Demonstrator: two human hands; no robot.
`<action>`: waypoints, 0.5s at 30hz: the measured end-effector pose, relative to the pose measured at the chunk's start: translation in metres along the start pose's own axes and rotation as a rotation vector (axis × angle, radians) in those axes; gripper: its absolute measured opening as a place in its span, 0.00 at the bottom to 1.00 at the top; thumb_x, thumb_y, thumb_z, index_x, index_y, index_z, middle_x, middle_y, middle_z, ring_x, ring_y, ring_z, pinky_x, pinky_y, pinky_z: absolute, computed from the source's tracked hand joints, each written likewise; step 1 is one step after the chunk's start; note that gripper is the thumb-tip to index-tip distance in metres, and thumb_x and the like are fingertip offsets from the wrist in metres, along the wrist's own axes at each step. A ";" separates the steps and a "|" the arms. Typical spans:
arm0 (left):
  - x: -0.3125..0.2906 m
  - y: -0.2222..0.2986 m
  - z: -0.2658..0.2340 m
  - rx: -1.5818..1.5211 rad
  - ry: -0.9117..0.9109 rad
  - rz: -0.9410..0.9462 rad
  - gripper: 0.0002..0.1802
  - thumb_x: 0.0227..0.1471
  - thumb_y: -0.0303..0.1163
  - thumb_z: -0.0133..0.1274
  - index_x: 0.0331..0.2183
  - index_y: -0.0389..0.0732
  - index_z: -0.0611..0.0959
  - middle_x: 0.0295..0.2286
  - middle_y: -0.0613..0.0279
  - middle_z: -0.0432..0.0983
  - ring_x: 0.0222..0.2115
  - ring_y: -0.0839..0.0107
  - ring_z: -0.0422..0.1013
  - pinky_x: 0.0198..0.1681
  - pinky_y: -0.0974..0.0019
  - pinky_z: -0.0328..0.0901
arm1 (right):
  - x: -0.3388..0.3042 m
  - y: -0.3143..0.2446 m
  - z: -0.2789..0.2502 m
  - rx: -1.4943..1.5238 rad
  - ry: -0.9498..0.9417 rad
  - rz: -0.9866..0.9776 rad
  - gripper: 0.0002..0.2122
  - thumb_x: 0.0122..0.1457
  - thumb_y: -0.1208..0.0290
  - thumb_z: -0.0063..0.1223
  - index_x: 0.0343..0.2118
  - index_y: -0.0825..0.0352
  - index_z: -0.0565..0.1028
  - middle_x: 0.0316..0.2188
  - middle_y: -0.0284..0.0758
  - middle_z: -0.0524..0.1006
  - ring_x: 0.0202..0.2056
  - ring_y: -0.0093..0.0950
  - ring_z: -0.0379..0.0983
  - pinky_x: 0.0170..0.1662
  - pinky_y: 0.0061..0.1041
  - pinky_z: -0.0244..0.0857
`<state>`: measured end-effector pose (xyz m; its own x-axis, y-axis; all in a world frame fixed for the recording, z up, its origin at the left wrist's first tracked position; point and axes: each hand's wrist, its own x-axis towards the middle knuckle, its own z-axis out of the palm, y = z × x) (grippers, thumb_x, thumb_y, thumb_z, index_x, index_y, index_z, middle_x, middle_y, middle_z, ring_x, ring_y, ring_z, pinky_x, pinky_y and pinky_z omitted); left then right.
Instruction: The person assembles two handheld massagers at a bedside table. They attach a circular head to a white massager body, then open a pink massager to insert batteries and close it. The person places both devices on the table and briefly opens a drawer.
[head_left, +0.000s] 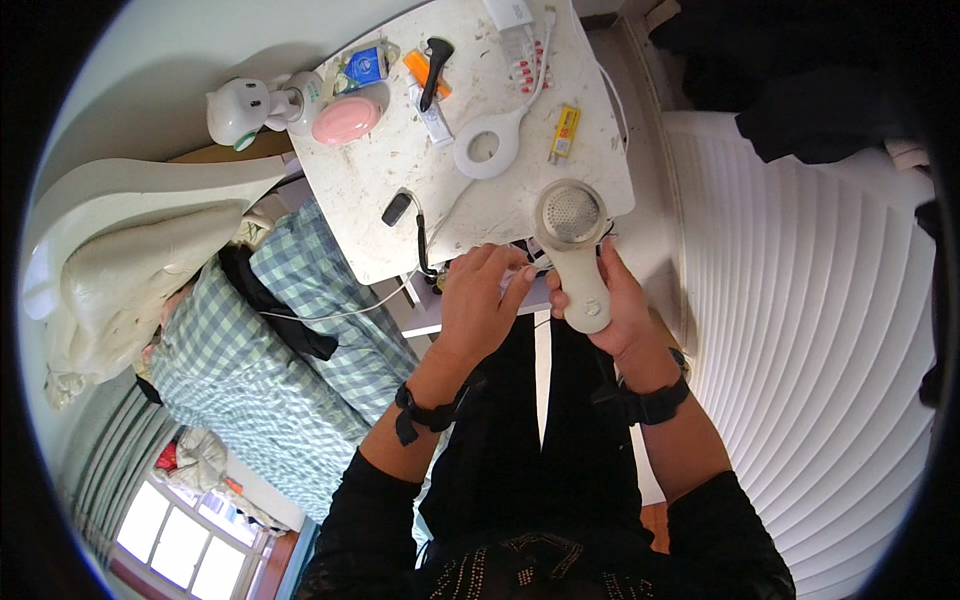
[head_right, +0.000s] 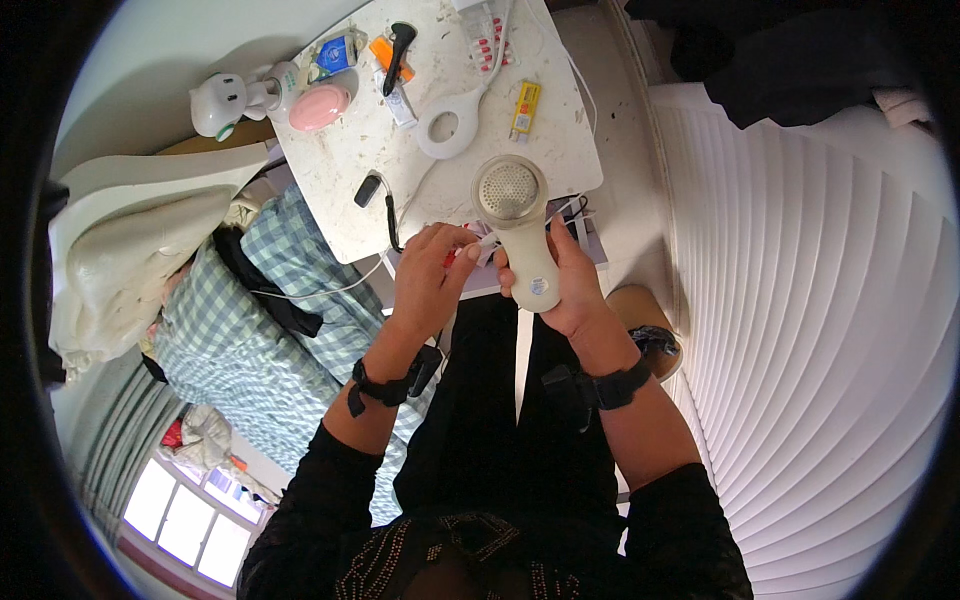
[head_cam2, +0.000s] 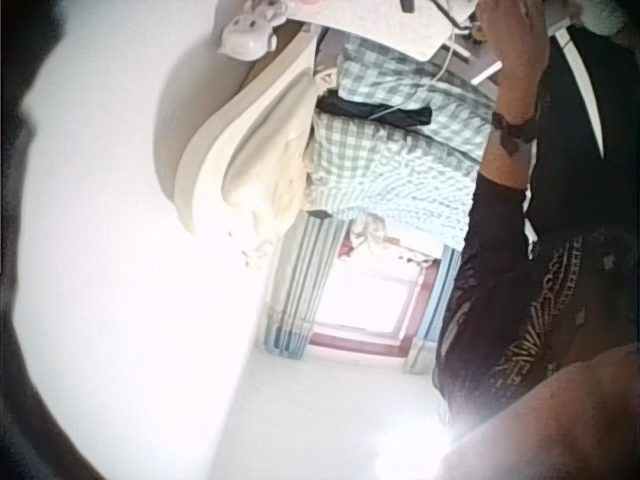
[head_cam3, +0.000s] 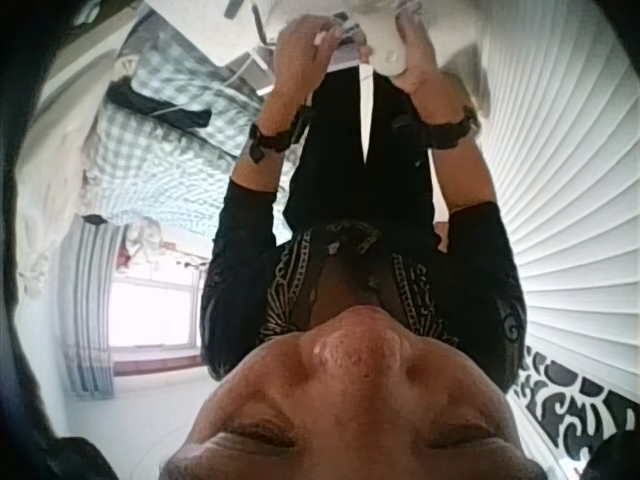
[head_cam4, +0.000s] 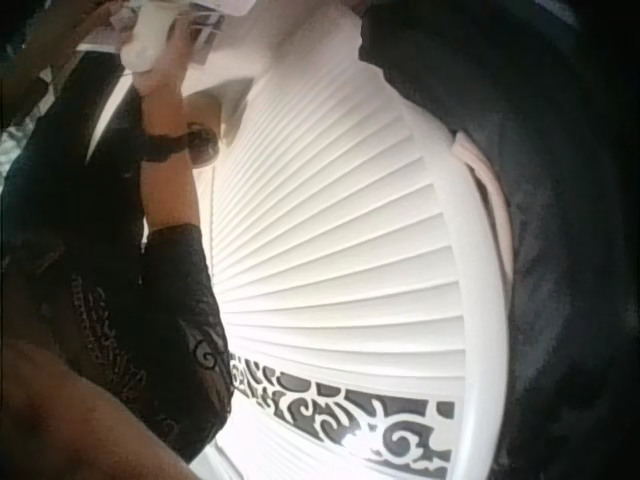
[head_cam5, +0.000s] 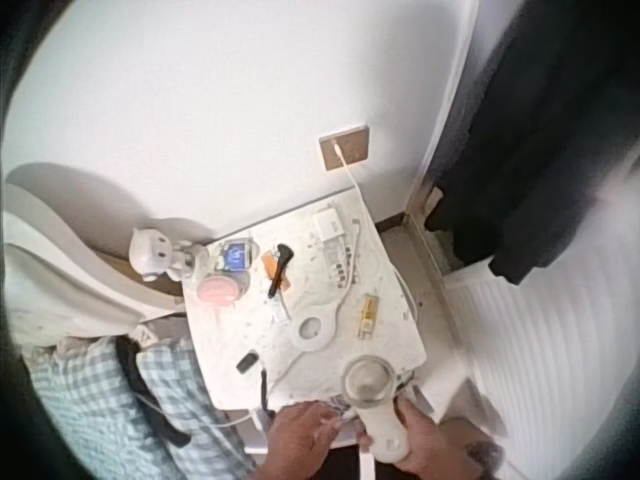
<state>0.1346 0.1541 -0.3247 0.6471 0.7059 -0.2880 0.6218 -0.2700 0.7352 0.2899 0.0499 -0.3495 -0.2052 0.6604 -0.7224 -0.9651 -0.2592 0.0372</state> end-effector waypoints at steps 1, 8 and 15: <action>0.002 0.001 -0.001 -0.048 -0.046 -0.032 0.09 0.53 0.35 0.50 0.30 0.39 0.77 0.26 0.57 0.72 0.31 0.55 0.69 0.35 0.57 0.61 | 0.000 0.001 0.000 0.001 -0.007 0.010 0.26 0.64 0.46 0.28 0.48 0.65 0.67 0.30 0.43 0.74 0.26 0.31 0.70 0.32 0.29 0.66; -0.003 -0.002 0.006 -0.217 -0.151 -0.178 0.11 0.56 0.35 0.46 0.28 0.38 0.76 0.23 0.54 0.70 0.29 0.52 0.68 0.31 0.56 0.62 | 0.001 0.006 -0.004 -0.031 -0.053 0.006 0.25 0.66 0.49 0.27 0.48 0.67 0.67 0.30 0.42 0.74 0.26 0.31 0.71 0.30 0.29 0.68; -0.008 -0.010 0.014 -0.283 -0.182 -0.237 0.12 0.56 0.36 0.46 0.29 0.38 0.76 0.23 0.52 0.71 0.28 0.53 0.69 0.30 0.57 0.62 | -0.002 0.010 -0.005 -0.065 -0.036 0.001 0.24 0.66 0.49 0.27 0.48 0.67 0.66 0.29 0.42 0.73 0.25 0.31 0.70 0.29 0.29 0.67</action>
<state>0.1293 0.1420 -0.3388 0.5839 0.5927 -0.5547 0.6335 0.0946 0.7679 0.2818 0.0426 -0.3508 -0.2134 0.6849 -0.6967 -0.9525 -0.3045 -0.0076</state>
